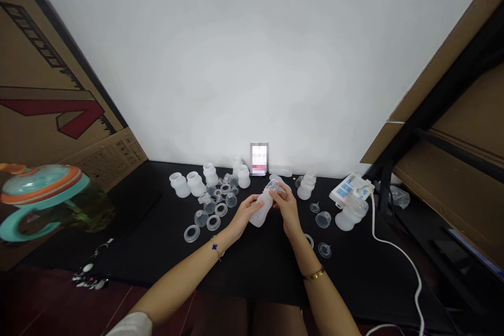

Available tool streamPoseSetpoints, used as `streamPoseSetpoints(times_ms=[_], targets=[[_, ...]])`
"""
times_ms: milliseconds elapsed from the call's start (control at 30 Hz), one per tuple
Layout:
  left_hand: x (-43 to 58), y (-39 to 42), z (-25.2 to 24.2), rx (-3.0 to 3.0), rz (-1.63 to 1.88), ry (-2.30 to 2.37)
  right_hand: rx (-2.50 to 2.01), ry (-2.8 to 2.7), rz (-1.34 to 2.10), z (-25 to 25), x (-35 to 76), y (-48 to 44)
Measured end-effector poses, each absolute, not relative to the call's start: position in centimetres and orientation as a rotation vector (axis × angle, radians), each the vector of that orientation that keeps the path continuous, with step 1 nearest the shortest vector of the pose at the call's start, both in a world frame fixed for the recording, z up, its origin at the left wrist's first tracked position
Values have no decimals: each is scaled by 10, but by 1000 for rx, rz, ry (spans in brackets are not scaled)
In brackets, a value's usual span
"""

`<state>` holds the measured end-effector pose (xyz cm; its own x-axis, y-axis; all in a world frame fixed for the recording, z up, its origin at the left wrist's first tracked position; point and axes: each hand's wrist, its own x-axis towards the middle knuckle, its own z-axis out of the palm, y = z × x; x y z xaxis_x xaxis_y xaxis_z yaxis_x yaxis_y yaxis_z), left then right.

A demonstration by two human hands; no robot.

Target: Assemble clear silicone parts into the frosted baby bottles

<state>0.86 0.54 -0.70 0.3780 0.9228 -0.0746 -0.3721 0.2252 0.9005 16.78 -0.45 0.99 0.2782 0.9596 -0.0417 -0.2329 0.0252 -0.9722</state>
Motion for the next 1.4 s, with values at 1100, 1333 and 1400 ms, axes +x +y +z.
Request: streamPoseSetpoints(times_ms=[1100, 1333, 1400], targets=[[7, 6, -2, 499, 746, 532, -1009, -863, 1189, 19, 159, -10], [10, 2, -2, 690, 826, 587, -1051, -855, 1113, 15, 157, -8], [11, 3, -3, 701, 838, 598, -1054, -856, 1099, 15, 157, -7]])
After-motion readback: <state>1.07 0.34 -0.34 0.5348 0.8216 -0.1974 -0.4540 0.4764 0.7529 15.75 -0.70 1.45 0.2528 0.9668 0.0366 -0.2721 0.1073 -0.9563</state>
